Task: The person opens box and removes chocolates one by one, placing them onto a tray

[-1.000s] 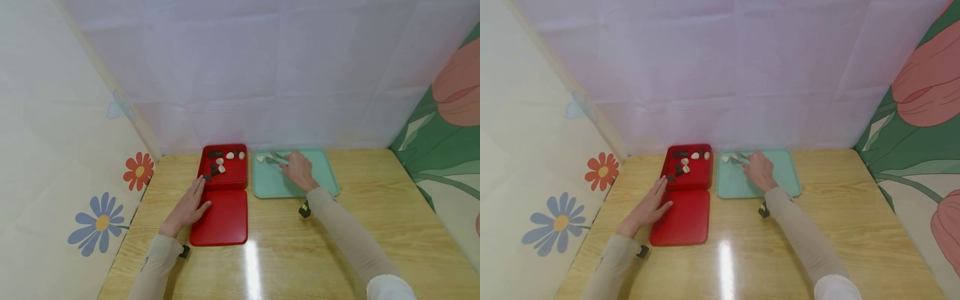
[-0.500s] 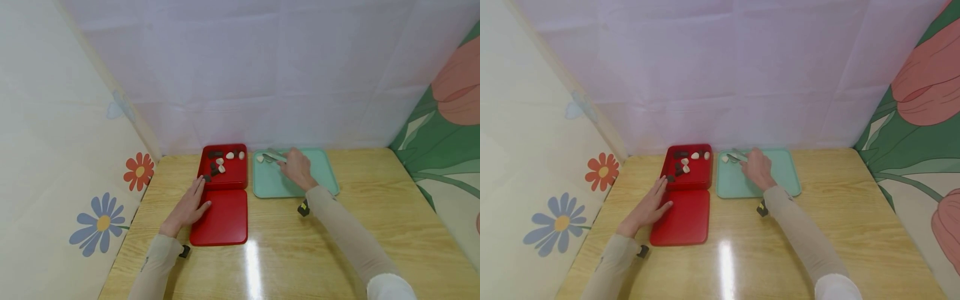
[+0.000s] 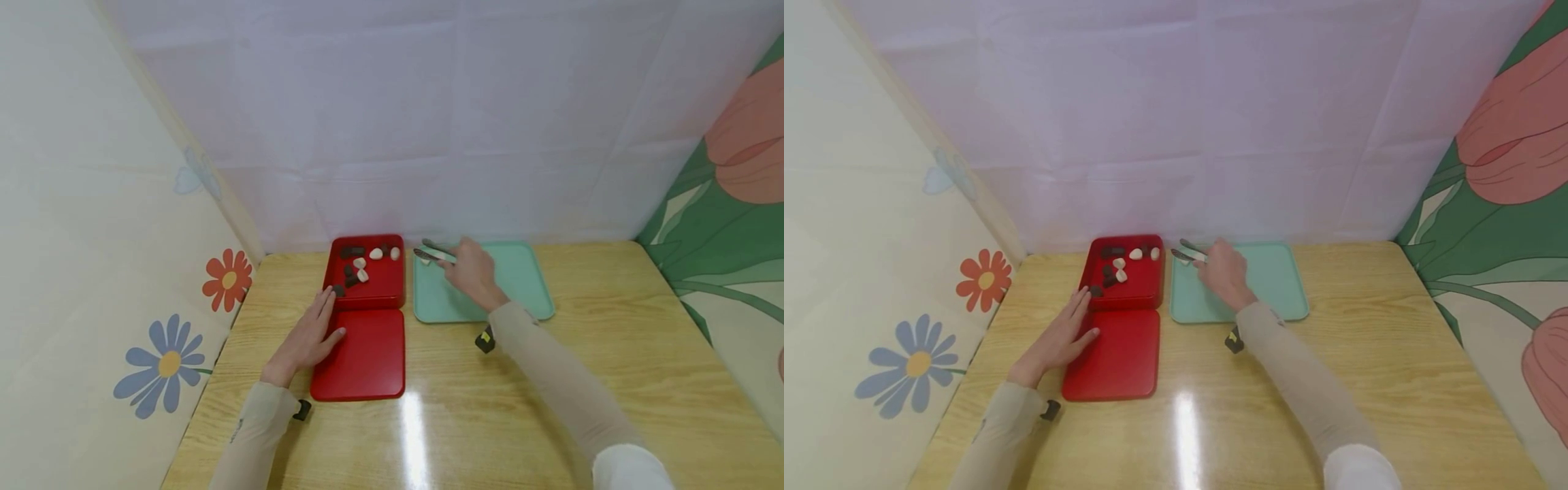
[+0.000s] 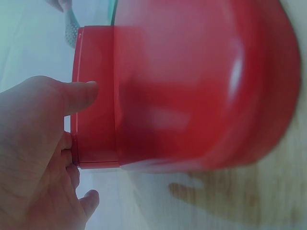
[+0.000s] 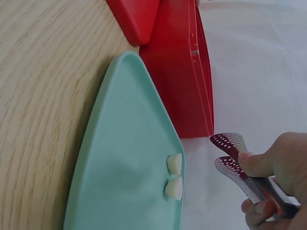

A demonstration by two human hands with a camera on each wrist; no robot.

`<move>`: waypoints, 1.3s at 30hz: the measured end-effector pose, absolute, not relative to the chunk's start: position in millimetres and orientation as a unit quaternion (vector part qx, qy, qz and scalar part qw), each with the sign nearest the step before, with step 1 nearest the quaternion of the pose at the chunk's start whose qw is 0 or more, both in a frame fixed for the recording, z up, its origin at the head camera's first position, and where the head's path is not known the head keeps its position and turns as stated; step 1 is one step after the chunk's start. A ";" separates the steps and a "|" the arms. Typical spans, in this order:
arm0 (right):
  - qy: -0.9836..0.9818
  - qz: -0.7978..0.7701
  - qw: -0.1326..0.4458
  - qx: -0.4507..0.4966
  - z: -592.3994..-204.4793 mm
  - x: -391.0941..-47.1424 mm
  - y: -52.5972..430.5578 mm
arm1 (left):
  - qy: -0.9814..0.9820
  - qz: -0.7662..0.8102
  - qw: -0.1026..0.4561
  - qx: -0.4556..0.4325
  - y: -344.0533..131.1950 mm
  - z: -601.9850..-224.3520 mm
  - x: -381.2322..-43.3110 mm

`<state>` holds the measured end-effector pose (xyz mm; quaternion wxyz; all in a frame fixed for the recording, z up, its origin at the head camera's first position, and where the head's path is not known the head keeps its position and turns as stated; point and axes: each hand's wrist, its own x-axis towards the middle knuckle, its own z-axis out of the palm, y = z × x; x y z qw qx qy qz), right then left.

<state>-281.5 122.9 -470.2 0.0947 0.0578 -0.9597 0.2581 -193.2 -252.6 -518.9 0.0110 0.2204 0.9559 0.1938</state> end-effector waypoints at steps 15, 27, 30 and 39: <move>-0.955 0.271 0.094 0.077 -464.6 -280.8 95.5 | 0.956 0.192 0.008 0.221 -252.9 -518.1 -193.0; -0.953 0.275 0.084 0.099 -466.9 -282.2 72.6 | 0.956 0.192 0.011 0.220 -253.1 -516.8 -192.1; -0.952 0.282 0.075 0.092 -468.7 -283.4 69.7 | 0.957 0.191 0.012 0.217 -251.7 -516.2 -192.1; -0.942 0.320 0.054 0.089 -473.2 -284.1 58.2 | 0.955 0.196 0.011 0.221 -251.1 -515.6 -191.3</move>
